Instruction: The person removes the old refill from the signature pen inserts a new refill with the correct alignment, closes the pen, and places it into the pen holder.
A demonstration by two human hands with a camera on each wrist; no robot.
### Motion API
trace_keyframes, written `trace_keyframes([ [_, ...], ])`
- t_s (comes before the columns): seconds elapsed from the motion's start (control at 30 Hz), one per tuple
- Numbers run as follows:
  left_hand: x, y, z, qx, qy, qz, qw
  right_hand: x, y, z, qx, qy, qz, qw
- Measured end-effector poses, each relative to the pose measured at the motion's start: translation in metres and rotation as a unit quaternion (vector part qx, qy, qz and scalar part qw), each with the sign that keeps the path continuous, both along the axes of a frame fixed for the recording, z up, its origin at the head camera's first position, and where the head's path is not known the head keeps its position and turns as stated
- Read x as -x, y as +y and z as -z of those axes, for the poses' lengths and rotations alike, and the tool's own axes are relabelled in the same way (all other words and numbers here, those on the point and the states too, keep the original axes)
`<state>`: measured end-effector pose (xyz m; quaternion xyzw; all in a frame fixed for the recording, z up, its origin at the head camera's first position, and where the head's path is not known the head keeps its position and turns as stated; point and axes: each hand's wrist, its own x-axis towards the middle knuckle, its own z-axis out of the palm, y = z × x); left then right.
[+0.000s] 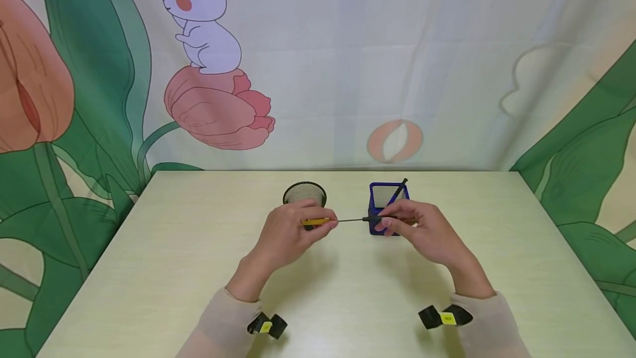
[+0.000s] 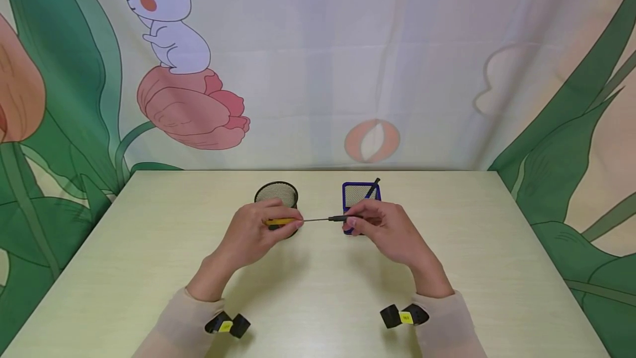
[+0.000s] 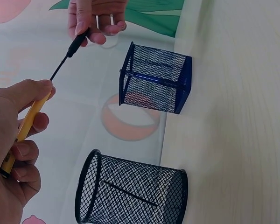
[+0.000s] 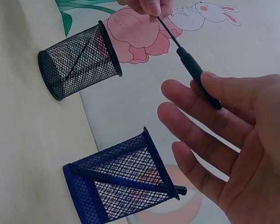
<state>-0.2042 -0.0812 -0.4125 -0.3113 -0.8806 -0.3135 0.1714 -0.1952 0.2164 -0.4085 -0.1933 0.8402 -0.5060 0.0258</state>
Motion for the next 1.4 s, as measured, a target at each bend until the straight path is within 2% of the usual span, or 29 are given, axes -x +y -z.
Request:
trace_keyframes([
  [0.63, 0.003, -0.003, 0.002, 0.003, -0.005, -0.015, 0.9999, 0.002, 0.010, 0.000, -0.004, 0.001, 0.008, 1.000],
  [1.23, 0.004, -0.004, 0.002, 0.002, -0.010, -0.013, 0.9999, 0.003, 0.012, 0.002, -0.007, -0.017, 0.015, 1.000],
  [1.4, 0.004, -0.004, 0.002, 0.004, -0.008, -0.014, 0.9999, 0.004, 0.013, 0.004, -0.020, -0.009, 0.019, 1.000],
])
